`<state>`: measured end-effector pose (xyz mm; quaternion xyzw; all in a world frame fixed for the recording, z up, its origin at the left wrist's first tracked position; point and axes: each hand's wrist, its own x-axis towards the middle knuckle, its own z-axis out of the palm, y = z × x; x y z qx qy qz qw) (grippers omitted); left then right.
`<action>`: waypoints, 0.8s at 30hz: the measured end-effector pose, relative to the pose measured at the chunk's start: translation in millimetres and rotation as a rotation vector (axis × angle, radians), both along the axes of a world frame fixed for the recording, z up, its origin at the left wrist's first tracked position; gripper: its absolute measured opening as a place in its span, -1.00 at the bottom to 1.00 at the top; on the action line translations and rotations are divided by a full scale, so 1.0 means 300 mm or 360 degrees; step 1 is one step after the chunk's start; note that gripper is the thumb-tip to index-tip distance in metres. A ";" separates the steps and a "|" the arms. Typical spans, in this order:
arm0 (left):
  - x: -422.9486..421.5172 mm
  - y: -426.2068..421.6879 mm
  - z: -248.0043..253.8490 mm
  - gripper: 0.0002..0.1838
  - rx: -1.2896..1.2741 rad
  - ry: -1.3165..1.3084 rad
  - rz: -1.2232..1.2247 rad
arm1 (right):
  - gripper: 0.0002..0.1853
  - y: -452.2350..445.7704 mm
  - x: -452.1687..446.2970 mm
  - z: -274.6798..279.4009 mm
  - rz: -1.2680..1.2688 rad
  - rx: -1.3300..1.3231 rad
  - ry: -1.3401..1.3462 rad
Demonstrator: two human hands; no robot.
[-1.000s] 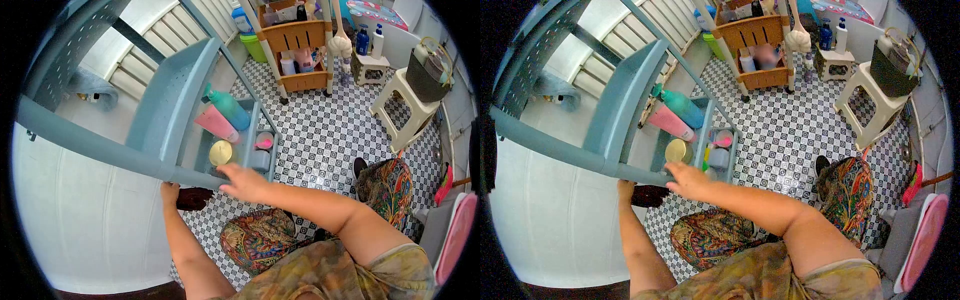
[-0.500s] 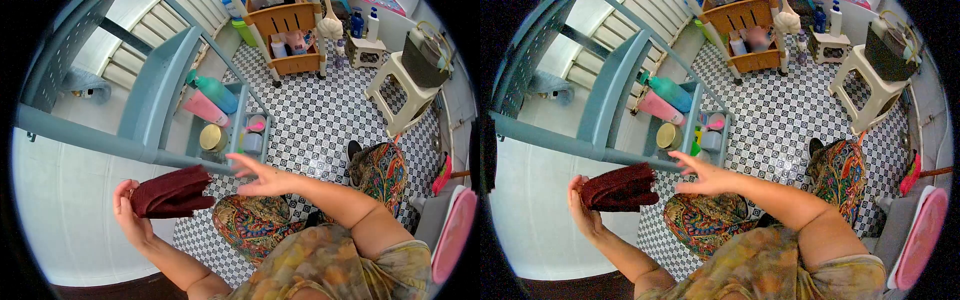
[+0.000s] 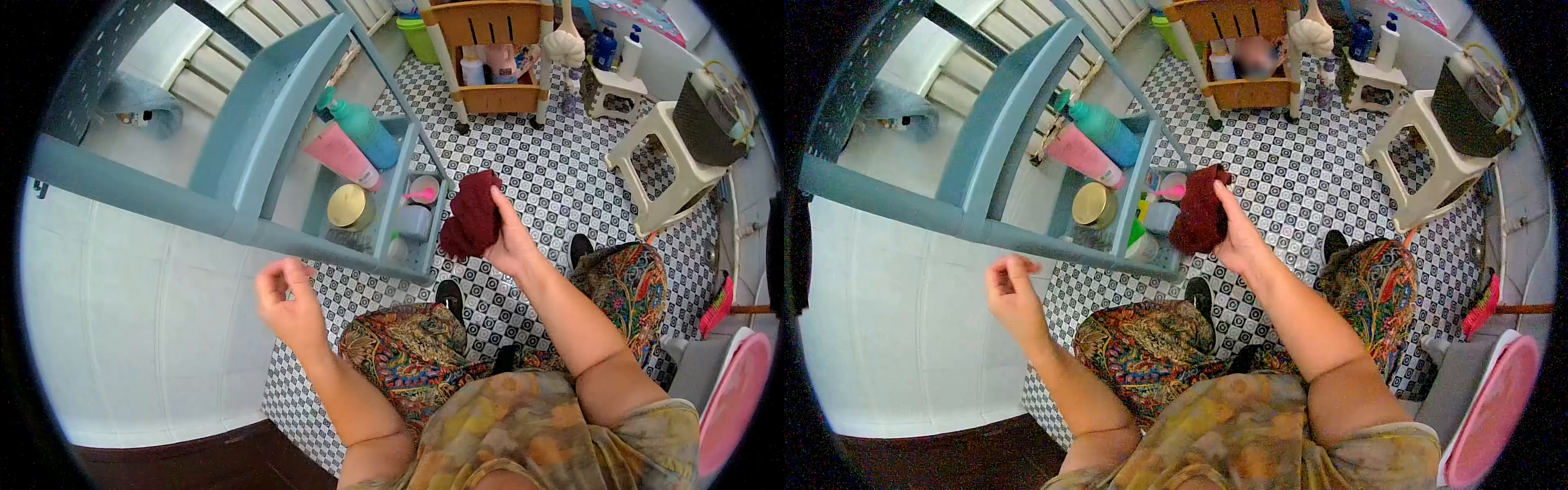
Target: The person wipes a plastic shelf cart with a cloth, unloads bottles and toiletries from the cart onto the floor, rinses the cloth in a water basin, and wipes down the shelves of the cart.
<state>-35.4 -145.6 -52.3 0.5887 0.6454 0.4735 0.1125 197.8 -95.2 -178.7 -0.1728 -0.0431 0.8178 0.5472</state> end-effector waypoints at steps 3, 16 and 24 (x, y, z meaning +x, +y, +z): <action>0.006 0.076 -0.071 -0.68 0.0443 -0.0263 0.0293 | -0.52 0.064 -0.081 -0.026 -0.0094 0.0252 -0.0645; 0.067 0.203 -0.115 -0.81 0.0342 -0.0567 0.0357 | -0.62 0.148 -0.397 -0.195 -0.0331 0.1857 -0.2598; 0.070 0.202 -0.113 -0.79 0.0349 -0.0571 0.0459 | -0.70 0.531 -0.227 -0.203 -0.0794 0.1617 -0.2894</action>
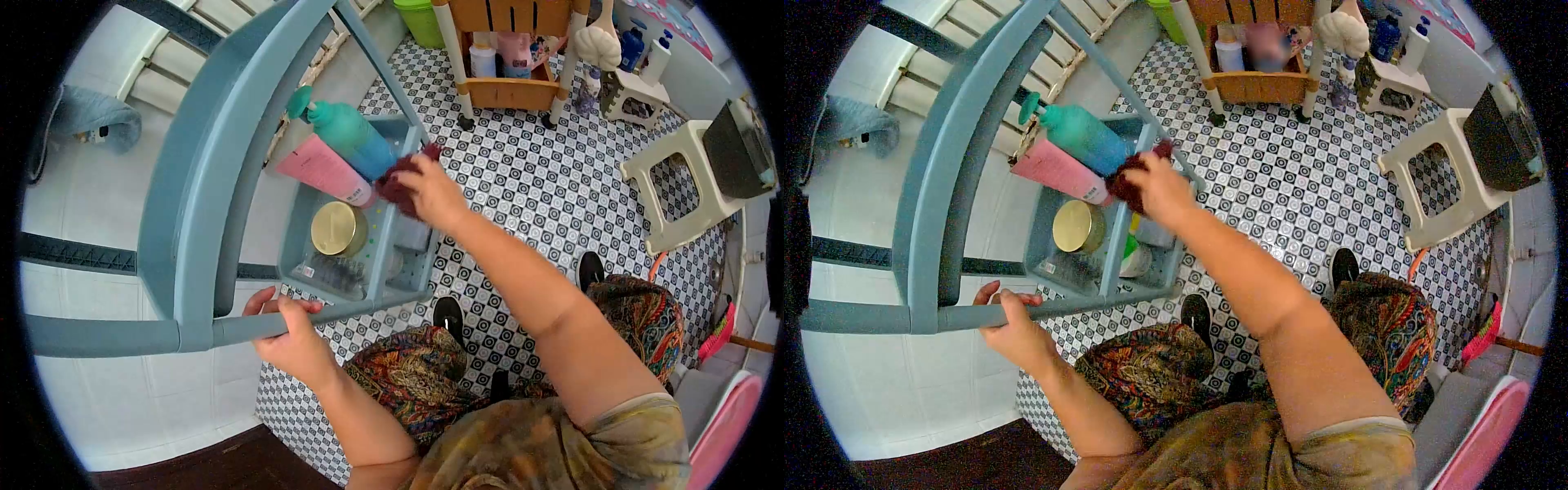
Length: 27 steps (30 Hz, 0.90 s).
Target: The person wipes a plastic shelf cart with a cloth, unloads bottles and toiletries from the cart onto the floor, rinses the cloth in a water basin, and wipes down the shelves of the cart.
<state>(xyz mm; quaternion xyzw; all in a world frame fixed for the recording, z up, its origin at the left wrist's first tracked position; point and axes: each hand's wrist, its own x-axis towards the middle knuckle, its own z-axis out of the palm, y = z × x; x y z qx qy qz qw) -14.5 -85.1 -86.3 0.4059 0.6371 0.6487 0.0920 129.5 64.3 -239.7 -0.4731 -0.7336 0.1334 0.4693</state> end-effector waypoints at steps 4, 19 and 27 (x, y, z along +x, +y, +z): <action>-0.009 -0.001 -0.007 -0.80 0.0000 -0.0022 0.0012 | -0.72 0.182 0.114 0.049 -0.0250 -0.0055 -0.0339; 0.001 0.017 -0.006 -0.83 0.0116 -0.0067 0.0027 | -0.68 -0.231 -0.070 0.081 0.0461 -0.0347 -0.0228; 0.003 0.015 0.003 -0.82 -0.0011 0.0023 0.0042 | -0.66 -0.289 -0.097 0.078 0.0616 -0.0269 -0.0375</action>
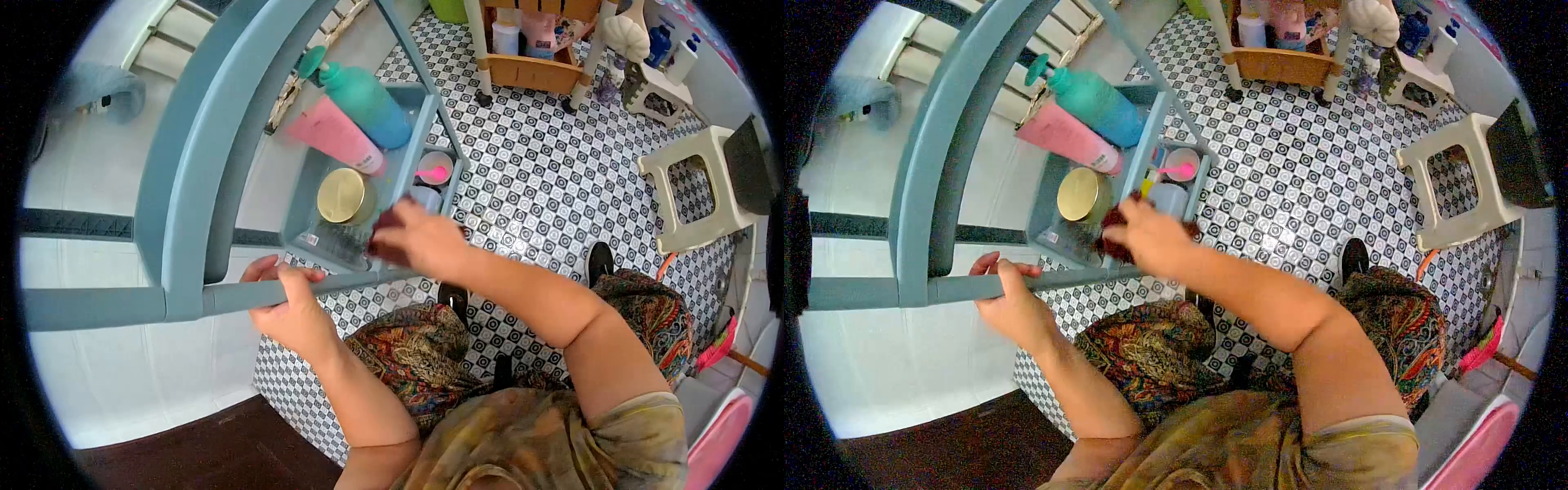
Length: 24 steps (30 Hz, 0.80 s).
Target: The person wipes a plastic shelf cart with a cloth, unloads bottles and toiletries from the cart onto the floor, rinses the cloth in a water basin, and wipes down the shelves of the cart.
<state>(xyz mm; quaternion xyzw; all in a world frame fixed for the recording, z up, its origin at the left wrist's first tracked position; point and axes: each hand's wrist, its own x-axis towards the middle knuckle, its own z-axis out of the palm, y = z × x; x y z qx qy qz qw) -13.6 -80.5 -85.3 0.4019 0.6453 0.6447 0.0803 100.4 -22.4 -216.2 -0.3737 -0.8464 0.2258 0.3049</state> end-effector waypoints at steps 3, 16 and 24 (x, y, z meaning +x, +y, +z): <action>-0.013 0.000 -0.016 -0.81 0.0041 -0.0030 -0.0019 | -0.71 0.166 0.076 0.003 -0.0305 0.0009 0.0098; -0.026 -0.006 -0.016 -0.82 0.0077 -0.0059 -0.0011 | -0.68 0.379 0.144 -0.039 -0.1013 -0.0172 0.0380; -0.097 -0.021 0.010 -0.83 0.0065 0.0053 -0.0069 | -0.70 0.259 0.267 -0.132 -0.0492 -0.0490 0.0595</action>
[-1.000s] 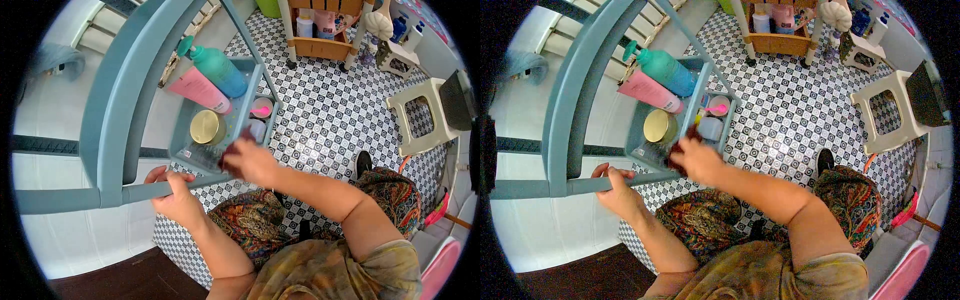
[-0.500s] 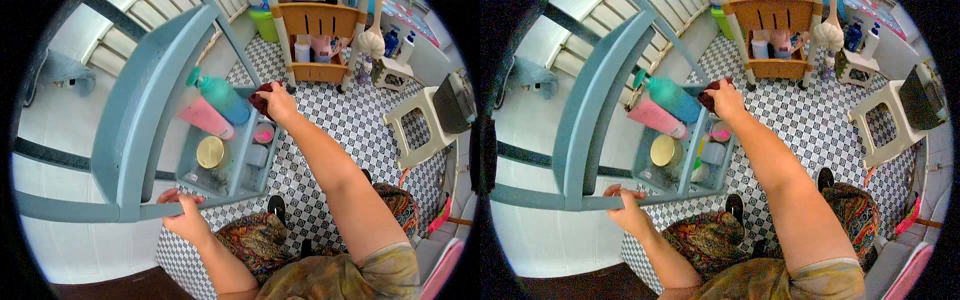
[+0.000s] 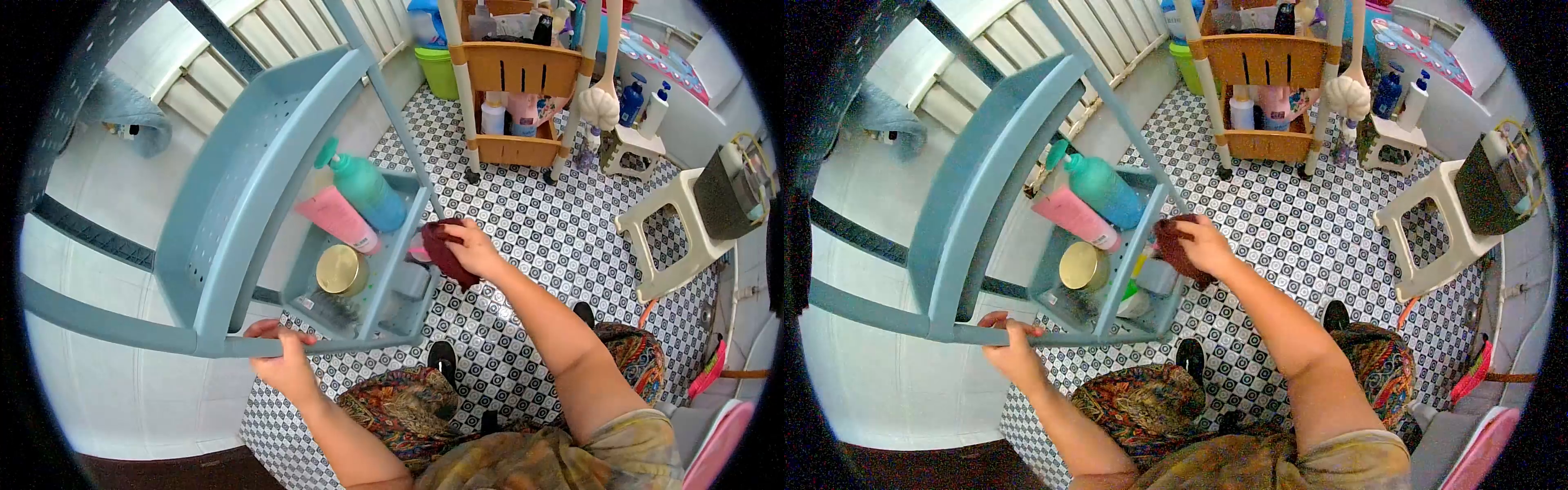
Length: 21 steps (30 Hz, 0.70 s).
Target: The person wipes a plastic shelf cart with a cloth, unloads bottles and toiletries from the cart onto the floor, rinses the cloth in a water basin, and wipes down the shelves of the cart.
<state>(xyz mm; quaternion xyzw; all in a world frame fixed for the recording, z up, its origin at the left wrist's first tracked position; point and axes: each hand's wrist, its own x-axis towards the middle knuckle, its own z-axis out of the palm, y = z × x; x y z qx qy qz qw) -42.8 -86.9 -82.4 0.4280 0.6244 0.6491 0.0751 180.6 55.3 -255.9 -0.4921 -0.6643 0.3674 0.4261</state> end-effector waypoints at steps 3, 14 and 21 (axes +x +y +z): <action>-0.087 -0.017 -0.001 -0.83 -0.0015 0.0050 -0.0063 | -0.71 -0.006 0.103 -0.002 -0.0117 -0.0031 -0.0103; -0.486 -0.094 0.012 -0.82 -0.0178 0.0104 -0.0269 | -0.66 0.106 0.119 0.084 -0.0033 0.0009 -0.0101; -0.458 -0.056 -0.042 -0.80 0.0137 0.0096 0.0176 | -0.60 0.266 -0.038 0.120 0.0637 0.0408 -0.0103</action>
